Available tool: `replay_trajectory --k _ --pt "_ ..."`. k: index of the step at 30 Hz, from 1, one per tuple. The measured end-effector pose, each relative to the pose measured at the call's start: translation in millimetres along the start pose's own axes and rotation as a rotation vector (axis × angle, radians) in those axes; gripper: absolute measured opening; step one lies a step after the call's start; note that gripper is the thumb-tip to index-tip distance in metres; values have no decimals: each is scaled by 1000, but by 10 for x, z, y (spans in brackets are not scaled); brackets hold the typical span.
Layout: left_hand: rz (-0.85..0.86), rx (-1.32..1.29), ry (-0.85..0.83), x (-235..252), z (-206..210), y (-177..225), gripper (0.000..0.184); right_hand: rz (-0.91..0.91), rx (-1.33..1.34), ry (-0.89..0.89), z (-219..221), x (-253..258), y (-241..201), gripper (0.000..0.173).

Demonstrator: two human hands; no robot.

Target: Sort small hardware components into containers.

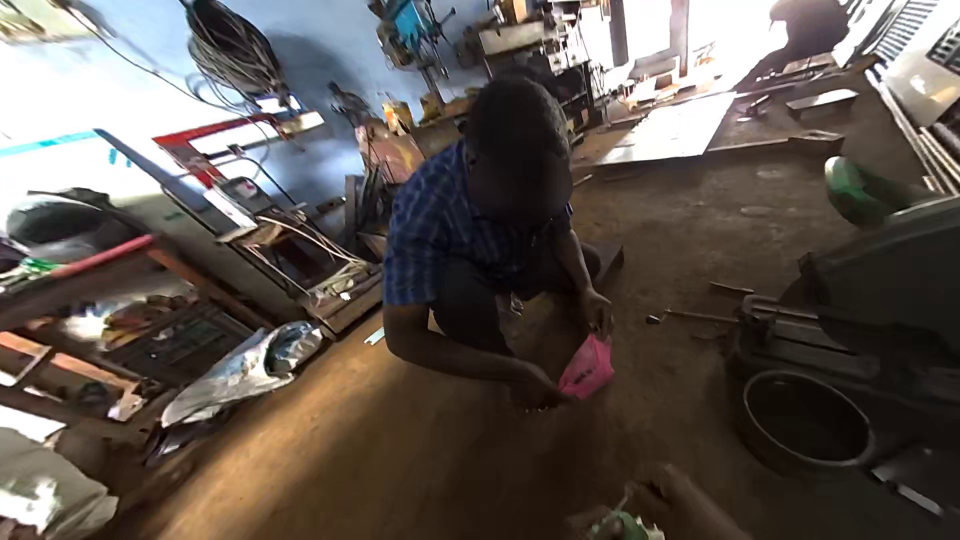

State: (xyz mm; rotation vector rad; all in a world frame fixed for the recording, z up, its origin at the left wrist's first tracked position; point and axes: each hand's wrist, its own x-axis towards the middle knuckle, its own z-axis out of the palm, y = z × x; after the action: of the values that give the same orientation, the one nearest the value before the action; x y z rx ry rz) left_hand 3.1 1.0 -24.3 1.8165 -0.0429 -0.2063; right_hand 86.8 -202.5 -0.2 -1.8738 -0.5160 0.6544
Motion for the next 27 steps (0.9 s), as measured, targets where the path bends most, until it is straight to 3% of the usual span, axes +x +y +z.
replay_trajectory --k 8,16,27 --pt "-86 149 -166 -2 -25 8 34 -2 512 232 -260 -172 -183 12" --pt "-172 260 -244 28 -39 75 40 -97 543 410 -306 -220 -178 12" --pt "-186 284 -271 36 -33 2 41 -183 570 436 -307 -255 -217 51"
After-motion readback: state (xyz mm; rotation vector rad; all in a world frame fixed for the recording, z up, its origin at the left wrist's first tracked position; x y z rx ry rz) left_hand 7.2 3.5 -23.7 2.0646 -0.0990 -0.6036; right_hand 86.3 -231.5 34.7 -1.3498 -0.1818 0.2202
